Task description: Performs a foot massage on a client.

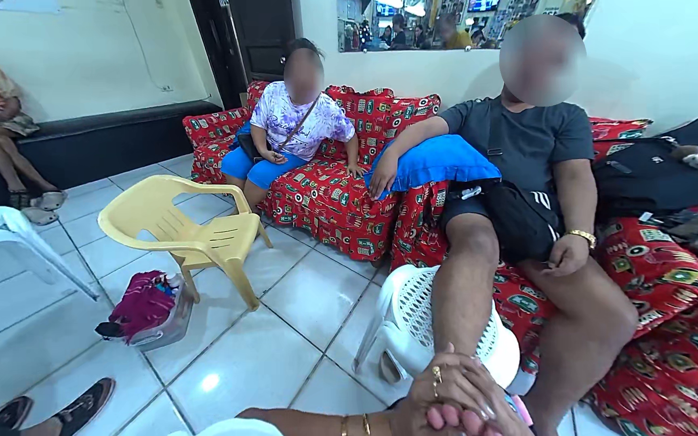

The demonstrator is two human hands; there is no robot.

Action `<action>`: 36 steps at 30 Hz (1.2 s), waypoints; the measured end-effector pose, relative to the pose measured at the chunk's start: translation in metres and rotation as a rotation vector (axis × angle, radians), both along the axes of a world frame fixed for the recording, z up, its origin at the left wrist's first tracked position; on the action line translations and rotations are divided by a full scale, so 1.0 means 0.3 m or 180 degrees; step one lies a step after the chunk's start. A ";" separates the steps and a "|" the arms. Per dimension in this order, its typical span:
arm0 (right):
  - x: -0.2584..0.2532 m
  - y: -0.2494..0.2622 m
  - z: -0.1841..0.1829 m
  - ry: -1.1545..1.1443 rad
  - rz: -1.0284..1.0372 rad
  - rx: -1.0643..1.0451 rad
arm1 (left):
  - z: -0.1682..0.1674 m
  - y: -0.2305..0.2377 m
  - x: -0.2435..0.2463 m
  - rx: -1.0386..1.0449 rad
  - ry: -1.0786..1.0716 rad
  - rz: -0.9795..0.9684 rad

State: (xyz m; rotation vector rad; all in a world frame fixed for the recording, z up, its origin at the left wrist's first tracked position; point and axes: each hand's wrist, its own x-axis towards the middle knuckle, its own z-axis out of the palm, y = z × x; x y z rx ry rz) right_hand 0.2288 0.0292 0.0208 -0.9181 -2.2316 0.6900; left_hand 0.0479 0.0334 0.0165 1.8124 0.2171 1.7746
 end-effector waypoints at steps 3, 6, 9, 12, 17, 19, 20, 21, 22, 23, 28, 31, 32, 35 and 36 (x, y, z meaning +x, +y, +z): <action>-0.071 -0.016 0.217 -0.0286 0.0021 -0.0204 | 0.122 -0.047 0.042 -0.0236 -0.0254 0.0202; -0.054 -0.002 0.127 0.0217 0.0081 -0.0302 | 0.055 -0.047 0.030 -0.0103 -0.0141 0.0098; -0.048 -0.002 0.087 0.0195 -0.0021 0.0136 | -0.016 -0.032 0.032 -0.0062 -0.0365 -0.0002; -0.061 -0.042 0.100 0.0086 -0.0249 0.0306 | -0.033 -0.061 0.032 -0.0240 -0.0424 0.0036; -0.067 -0.059 0.039 0.0382 -0.0356 0.1057 | -0.006 -0.168 0.020 -0.0859 -0.0409 0.0084; -0.078 -0.095 0.067 0.0440 -0.0484 0.1040 | 0.009 -0.204 0.021 -0.1116 -0.0395 0.0014; -0.078 -0.106 0.067 0.0456 -0.0549 0.1053 | 0.011 -0.219 0.024 -0.1265 -0.0392 -0.0028; -0.072 -0.110 0.057 0.0468 -0.0560 0.1088 | 0.010 -0.232 0.028 -0.1444 -0.0459 -0.0115; -0.063 -0.107 0.042 0.0452 -0.0526 0.1123 | 0.006 -0.240 0.026 -0.1671 -0.0563 -0.0267; -0.062 -0.107 0.036 0.0464 -0.0463 0.1141 | 0.013 -0.253 0.020 -0.1977 -0.0687 -0.0368; -0.113 -0.141 0.071 0.0368 -0.0292 0.1202 | 0.089 -0.279 -0.052 -0.3692 -0.1100 -0.0662; -0.147 -0.147 0.074 0.0299 -0.0242 0.1277 | 0.045 -0.228 -0.068 -0.4237 -0.1476 -0.0906; -0.156 -0.147 0.076 0.0300 -0.0250 0.1290 | 0.021 -0.206 -0.064 -0.4315 -0.1579 -0.1037; -0.171 -0.149 0.080 0.0379 -0.0293 0.1259 | -0.005 -0.146 -0.047 -0.4500 -0.1623 -0.1488; -0.174 -0.146 0.082 0.0413 -0.0303 0.1240 | -0.001 -0.129 -0.042 -0.4512 -0.1608 -0.1613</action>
